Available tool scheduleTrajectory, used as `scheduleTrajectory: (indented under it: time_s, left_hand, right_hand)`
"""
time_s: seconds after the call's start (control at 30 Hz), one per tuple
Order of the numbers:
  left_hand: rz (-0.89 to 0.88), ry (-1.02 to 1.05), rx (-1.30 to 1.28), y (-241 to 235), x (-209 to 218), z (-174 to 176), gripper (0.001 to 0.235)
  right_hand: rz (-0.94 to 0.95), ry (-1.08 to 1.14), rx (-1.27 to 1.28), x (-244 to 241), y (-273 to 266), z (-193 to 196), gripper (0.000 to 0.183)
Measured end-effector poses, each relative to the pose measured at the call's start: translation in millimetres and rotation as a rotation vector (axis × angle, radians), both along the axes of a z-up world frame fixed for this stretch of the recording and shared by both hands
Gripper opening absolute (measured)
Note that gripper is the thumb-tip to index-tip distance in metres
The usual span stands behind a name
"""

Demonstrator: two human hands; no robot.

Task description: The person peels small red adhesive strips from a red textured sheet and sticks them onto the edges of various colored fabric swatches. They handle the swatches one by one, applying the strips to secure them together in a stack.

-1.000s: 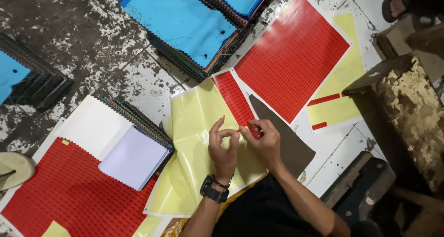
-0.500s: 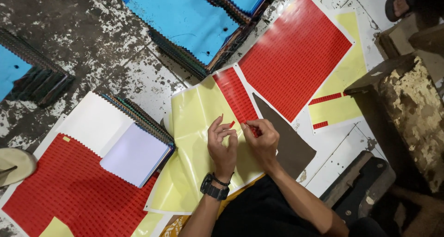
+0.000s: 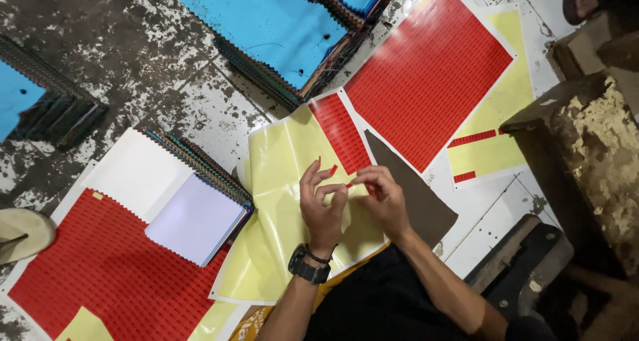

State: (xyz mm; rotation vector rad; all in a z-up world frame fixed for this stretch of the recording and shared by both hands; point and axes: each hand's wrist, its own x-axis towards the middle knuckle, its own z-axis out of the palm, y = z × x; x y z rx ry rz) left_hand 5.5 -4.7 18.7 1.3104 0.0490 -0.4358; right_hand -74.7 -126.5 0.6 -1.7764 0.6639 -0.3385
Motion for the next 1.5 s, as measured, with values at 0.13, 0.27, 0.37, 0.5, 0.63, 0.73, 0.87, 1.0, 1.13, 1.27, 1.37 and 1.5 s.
scheduleTrajectory:
  time_s: [0.13,0.27,0.37,0.5,0.63,0.73,0.87,1.0,1.13,1.27,1.37,1.5]
  left_hand:
    - [-0.012,-0.039,0.049,1.3,1.1,-8.9,0.072]
    - [-0.006,-0.018,0.039,1.3,-0.5,-9.4,0.073]
    - [0.004,-0.020,0.051,1.4,-2.4,-11.9,0.070]
    - [0.024,-0.038,0.052,0.7,-4.4,-19.4,0.066]
    - [0.043,-0.046,0.069,0.7,-2.6,-19.2,0.065]
    - [0.056,-0.035,0.072,2.1,-1.8,-15.0,0.066]
    - [0.066,-0.059,0.085,5.4,-2.5,-11.4,0.070]
    - [0.114,-0.017,-0.138,4.9,-4.1,-18.9,0.086]
    - [0.075,0.019,-0.189,-1.0,-6.3,-16.1,0.081]
    - [0.106,-0.059,-0.083,-1.4,-5.6,-8.3,0.076]
    - [0.114,-0.167,0.039,-0.6,-4.2,-7.1,0.073]
    - [0.114,-0.360,0.241,3.0,-7.4,-22.8,0.069]
  right_hand:
    - [-0.096,0.073,-0.019,8.3,-3.0,-7.9,0.028]
    - [-0.199,0.126,-0.279,25.2,2.9,4.5,0.028]
    - [-0.181,0.088,-0.421,28.4,4.4,-2.8,0.027]
    - [-0.209,0.044,-0.541,25.6,6.8,-15.0,0.018]
    - [-0.243,-0.020,-0.601,28.9,12.1,-6.5,0.016]
    - [-0.255,-0.068,-0.645,31.9,17.0,-1.8,0.015]
    - [-0.172,-0.168,-0.535,30.4,19.2,14.1,0.011]
    - [0.078,-0.257,-0.071,8.8,11.8,4.0,0.023]
    - [0.135,-0.149,-0.128,4.6,2.2,-0.1,0.029]
    - [-0.138,0.076,-0.303,31.5,0.5,23.5,0.028]
    - [-0.196,0.130,-0.301,45.0,-0.1,29.1,0.032]
    - [-0.253,0.118,-0.317,44.4,5.6,27.7,0.023]
